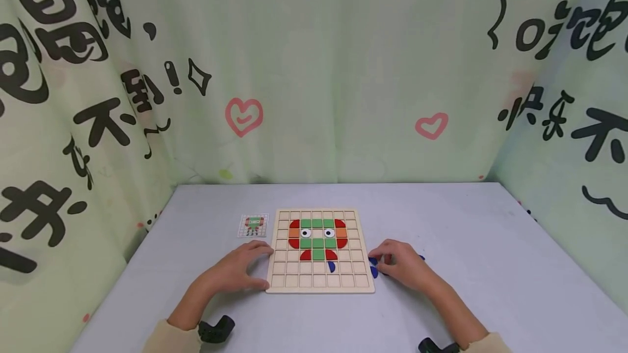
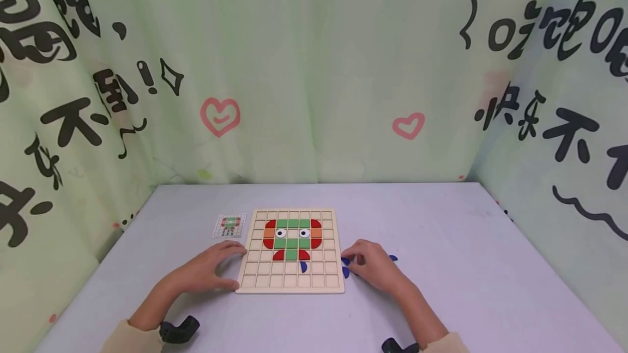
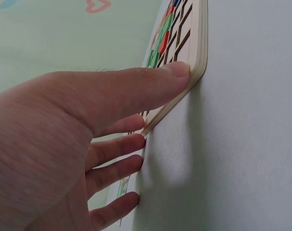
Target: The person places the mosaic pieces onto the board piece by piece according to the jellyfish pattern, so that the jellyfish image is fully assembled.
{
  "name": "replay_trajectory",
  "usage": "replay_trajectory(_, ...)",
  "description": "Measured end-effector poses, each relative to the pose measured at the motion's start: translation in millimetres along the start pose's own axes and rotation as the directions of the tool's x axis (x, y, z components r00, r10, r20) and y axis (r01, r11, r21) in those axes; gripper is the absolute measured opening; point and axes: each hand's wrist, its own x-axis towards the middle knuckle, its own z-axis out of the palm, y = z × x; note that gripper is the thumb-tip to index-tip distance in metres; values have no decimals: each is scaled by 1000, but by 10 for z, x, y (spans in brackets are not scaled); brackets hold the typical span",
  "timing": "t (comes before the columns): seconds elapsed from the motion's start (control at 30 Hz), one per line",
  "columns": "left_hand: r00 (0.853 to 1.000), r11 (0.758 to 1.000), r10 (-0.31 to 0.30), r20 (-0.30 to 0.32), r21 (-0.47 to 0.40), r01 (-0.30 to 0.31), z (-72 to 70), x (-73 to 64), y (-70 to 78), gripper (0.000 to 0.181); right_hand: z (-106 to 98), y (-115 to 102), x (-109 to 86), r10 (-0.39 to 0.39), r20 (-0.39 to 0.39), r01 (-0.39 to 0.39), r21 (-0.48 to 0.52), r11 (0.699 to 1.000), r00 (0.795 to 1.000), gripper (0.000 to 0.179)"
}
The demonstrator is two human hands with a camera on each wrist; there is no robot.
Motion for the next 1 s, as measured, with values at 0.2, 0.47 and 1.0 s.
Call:
replay_trajectory(0.2,1000,1000,-4,-5,5,4,-1,-5,-11,69,-12,-1,7,-21,2,21,23,1000,1000,21)
replay_trajectory(0.47,1000,1000,-16,-11,3,16,0,7,-18,68,-49,10,20,-21,32,21,21,1000,999,24)
replay_trajectory(1.0,1000,1000,15,-5,13,-15,5,12,-15,68,11,-1,7,-19,0,19,28,999,1000,23)
